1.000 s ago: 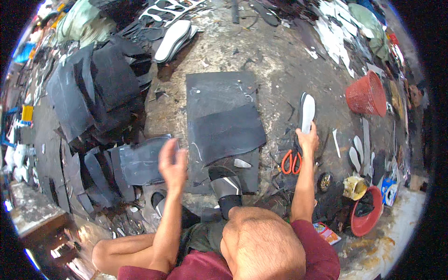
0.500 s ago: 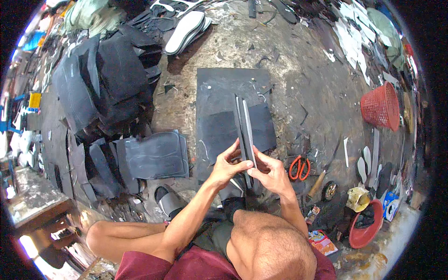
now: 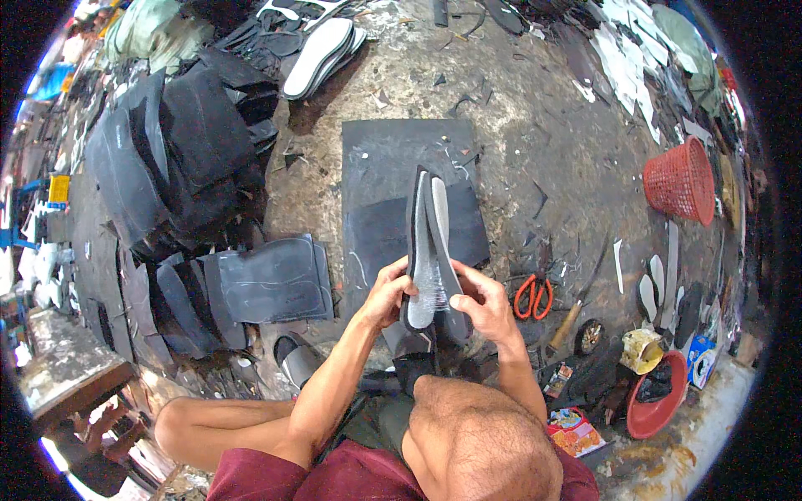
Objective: The person sits on the floor and repeatedly picks up, inspects, and stacks black shoe insoles. They handle the insoles one by one, turning them over and aligning them into a pile.
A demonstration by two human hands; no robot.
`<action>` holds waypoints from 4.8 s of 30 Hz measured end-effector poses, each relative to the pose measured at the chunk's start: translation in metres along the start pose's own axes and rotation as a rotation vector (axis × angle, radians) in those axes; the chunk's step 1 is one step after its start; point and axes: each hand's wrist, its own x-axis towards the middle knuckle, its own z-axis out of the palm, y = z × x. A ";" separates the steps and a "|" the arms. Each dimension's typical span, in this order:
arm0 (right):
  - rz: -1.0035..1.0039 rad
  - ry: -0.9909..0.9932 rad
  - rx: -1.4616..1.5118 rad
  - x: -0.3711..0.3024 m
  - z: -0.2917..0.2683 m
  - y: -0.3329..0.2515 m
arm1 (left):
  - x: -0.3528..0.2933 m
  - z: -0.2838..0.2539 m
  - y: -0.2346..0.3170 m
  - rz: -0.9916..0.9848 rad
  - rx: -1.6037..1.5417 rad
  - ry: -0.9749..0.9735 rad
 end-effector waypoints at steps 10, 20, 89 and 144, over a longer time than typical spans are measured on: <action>-0.038 0.026 -0.380 -0.046 -0.162 -0.032 | -0.075 -0.141 0.121 -0.085 0.686 -0.017; 0.066 0.851 -1.680 0.008 -0.180 0.013 | -0.083 -0.172 0.101 0.085 -0.338 -0.092; -0.107 0.294 -0.106 0.119 -0.076 0.041 | 0.015 -0.098 0.007 0.254 0.078 0.625; -0.312 0.301 0.349 0.034 0.024 -0.053 | -0.043 0.009 0.076 0.187 0.338 -0.076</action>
